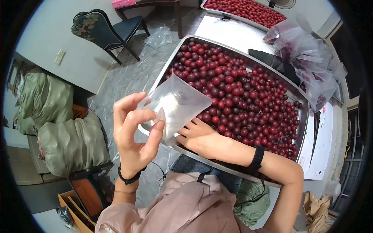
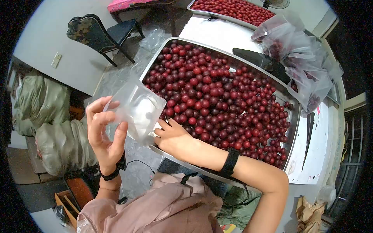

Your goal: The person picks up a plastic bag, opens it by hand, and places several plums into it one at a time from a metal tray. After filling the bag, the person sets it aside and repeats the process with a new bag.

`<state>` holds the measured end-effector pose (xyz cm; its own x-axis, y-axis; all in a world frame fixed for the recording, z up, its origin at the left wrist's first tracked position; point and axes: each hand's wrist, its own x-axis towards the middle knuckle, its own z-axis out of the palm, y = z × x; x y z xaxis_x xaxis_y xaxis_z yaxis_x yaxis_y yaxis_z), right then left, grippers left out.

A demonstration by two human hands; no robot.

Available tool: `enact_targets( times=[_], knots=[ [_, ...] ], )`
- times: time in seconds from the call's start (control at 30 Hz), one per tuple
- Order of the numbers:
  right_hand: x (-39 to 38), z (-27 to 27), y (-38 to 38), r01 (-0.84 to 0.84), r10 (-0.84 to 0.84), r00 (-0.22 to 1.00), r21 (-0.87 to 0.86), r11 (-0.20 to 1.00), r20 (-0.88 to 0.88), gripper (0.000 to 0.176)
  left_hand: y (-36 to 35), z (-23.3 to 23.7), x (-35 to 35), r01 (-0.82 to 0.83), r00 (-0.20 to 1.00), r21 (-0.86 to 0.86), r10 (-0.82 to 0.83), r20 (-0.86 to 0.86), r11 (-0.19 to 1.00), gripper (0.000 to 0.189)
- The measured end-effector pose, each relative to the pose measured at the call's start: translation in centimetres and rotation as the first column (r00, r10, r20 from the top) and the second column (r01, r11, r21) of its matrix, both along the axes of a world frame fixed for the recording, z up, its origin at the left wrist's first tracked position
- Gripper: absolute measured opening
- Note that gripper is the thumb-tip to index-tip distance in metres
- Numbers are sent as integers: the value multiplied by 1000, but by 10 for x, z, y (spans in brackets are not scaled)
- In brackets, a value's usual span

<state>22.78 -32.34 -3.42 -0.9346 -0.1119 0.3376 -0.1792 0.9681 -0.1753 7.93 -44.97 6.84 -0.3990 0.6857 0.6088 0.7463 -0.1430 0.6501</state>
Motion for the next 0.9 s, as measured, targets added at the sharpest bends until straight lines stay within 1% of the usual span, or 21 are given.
enact_targets(
  times=[0.07,0.13,0.17,0.23,0.37,0.47,0.53,0.57,0.63,0.67,0.73,0.77,0.9],
  knots=[
    [-2,-3,0,-11,11,1000,18,1000,1,17,0,-1,0,-2,1000,-11,2,-7,1000,20],
    [-2,-3,-2,-4,3,997,15,1000,75,18,0,-2,1,-9,1000,-3,9,2,1000,20],
    [-3,-4,-3,-2,1,997,15,1000,75,18,0,-2,1,-7,1000,-4,7,3,1000,20],
    [-6,-5,-7,39,-39,999,-15,999,-33,17,1,-2,2,-7,1000,10,7,7,1000,19],
    [-12,-3,-9,51,-51,998,1,999,-27,17,0,-2,3,-14,1000,13,14,11,1000,19],
    [-17,-15,-12,77,-78,997,-24,997,-27,19,0,-2,3,-28,1000,-3,28,-6,1000,19],
    [-22,-23,-16,72,-82,988,-75,995,-132,16,0,-2,3,-25,1000,16,25,-1,1000,20],
    [-23,-28,-16,65,-75,988,-80,995,-133,16,0,-2,3,-32,999,12,32,-3,999,20],
    [-26,-27,-14,-9,-25,991,-242,970,-135,17,-1,-2,3,-21,1000,3,21,23,1000,21],
    [-25,-26,-11,-18,-18,990,-248,969,-139,17,0,-3,2,-29,999,-3,29,18,1000,21],
    [-19,-10,-1,-88,92,996,-349,933,-6,25,0,-4,1,2,1000,24,-2,-1,1000,21],
    [-16,-4,2,-85,125,986,-320,943,106,34,0,-3,1,4,1000,16,-4,2,1000,22],
    [-15,6,6,-115,160,982,-354,928,100,33,0,-3,1,5,1000,16,-4,-15,1000,22]
  ],
)
